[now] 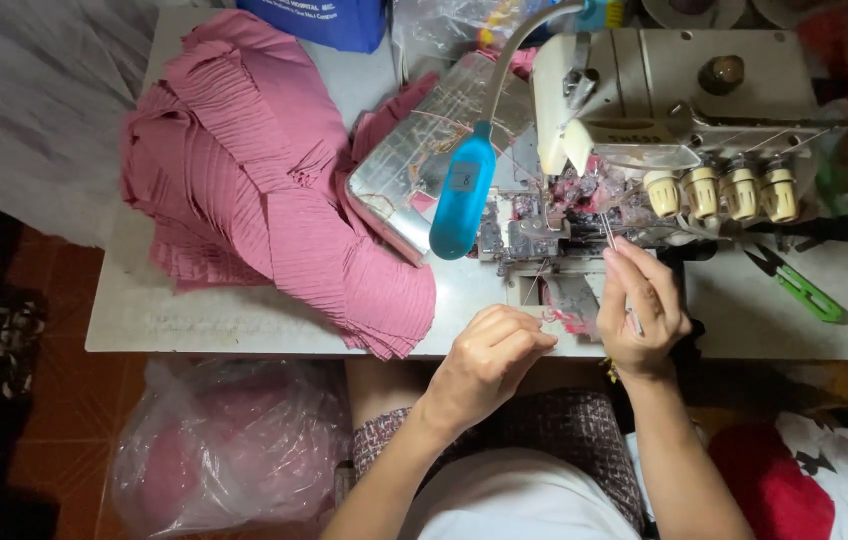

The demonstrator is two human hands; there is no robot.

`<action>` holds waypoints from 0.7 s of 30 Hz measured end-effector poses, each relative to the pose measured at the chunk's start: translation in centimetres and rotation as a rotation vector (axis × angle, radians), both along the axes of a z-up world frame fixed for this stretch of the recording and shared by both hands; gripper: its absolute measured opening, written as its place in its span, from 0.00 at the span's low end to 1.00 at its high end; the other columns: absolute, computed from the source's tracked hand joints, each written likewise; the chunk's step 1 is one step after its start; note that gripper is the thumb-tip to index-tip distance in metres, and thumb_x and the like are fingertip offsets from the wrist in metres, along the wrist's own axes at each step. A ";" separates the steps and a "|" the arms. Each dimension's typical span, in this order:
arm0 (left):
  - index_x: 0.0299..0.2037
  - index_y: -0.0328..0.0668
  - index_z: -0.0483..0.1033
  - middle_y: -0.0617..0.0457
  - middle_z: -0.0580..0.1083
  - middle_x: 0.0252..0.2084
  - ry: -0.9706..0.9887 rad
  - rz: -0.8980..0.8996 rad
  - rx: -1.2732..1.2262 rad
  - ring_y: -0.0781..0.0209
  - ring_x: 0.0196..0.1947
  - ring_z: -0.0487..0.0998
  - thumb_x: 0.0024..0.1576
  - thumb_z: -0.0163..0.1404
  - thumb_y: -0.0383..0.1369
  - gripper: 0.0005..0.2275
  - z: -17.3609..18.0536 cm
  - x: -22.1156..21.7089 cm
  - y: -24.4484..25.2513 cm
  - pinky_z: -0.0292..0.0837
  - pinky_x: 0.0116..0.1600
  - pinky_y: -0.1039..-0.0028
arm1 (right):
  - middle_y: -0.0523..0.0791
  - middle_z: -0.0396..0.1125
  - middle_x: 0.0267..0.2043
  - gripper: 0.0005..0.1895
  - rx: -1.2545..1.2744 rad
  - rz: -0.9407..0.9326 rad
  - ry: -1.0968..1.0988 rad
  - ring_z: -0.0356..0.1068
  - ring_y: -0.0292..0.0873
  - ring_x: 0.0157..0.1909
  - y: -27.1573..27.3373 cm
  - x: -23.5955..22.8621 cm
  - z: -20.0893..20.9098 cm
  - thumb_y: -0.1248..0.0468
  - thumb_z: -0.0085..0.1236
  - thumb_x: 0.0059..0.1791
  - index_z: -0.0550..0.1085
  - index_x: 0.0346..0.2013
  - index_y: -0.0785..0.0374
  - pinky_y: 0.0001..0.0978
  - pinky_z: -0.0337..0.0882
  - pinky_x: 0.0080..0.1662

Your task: Threading an industrial overlock sewing machine using tweezers to guide thread through the machine's internal components.

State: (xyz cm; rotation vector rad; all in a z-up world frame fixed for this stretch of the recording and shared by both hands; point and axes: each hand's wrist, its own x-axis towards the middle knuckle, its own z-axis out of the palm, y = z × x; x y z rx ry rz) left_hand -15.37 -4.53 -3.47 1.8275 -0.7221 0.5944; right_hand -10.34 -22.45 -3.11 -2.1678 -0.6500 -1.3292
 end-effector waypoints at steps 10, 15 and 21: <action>0.35 0.32 0.74 0.48 0.73 0.31 0.018 -0.112 -0.014 0.52 0.35 0.77 0.54 0.54 0.19 0.04 1.1 0.6 0.1 0.75 0.45 0.66 | 0.60 0.70 0.39 0.10 0.947 0.217 0.492 0.74 0.55 0.41 -0.4 -0.1 -2.7 0.70 0.42 0.56 0.68 0.47 0.75 0.40 0.78 0.47; 0.37 0.27 0.71 0.44 0.73 0.33 0.045 -0.215 -0.010 0.49 0.34 0.75 0.56 0.52 0.18 0.03 1.5 0.9 0.1 0.73 0.46 0.64 | 0.63 0.69 0.34 0.11 1.001 0.220 0.600 0.74 0.54 0.34 -0.9 -1.2 -2.4 0.70 0.42 0.54 0.67 0.43 0.79 0.38 0.79 0.42; 0.37 0.26 0.71 0.43 0.73 0.33 0.035 -0.227 -0.006 0.49 0.35 0.76 0.55 0.52 0.17 0.04 1.8 1.0 -0.5 0.73 0.46 0.64 | 0.60 0.69 0.42 0.08 0.792 0.263 0.405 0.75 0.54 0.42 -1.3 -0.5 -3.1 0.73 0.42 0.57 0.67 0.49 0.73 0.39 0.80 0.49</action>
